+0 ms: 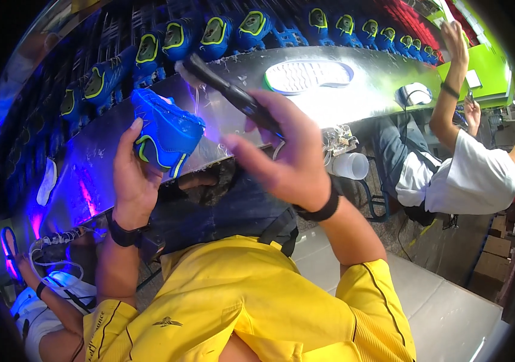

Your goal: Applying glue to the edges and seams of blue athletic shoes using a brush.

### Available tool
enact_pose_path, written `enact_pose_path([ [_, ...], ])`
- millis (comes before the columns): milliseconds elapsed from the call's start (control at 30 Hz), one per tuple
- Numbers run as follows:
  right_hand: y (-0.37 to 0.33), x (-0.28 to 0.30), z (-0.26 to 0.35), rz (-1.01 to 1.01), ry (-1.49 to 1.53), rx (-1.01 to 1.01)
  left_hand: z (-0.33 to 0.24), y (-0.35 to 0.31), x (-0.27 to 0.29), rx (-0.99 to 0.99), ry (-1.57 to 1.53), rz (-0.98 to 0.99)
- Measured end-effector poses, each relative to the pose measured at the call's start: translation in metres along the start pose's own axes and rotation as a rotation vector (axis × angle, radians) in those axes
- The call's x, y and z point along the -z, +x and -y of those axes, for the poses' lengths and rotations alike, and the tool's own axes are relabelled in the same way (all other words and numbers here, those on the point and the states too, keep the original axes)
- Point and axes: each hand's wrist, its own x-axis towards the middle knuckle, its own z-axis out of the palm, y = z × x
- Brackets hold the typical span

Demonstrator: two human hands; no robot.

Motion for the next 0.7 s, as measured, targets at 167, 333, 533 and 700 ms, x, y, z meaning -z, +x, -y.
enact_pose_path([
  [167,0.004,-0.039,-0.004,-0.098,-0.142,0.209,0.002,-0.004,-0.008,0.010,-0.019,0.006],
  [333,0.017,-0.041,-0.004,-0.082,-0.149,0.141,0.009,0.001,-0.003,-0.042,-0.070,-0.011],
  [533,0.026,-0.024,-0.005,-0.092,0.137,-0.019,0.020,0.014,0.023,0.028,-0.257,0.108],
  [700,0.035,-0.008,-0.036,-0.042,-0.001,0.042,0.033,0.034,0.029,0.324,-0.625,0.557],
])
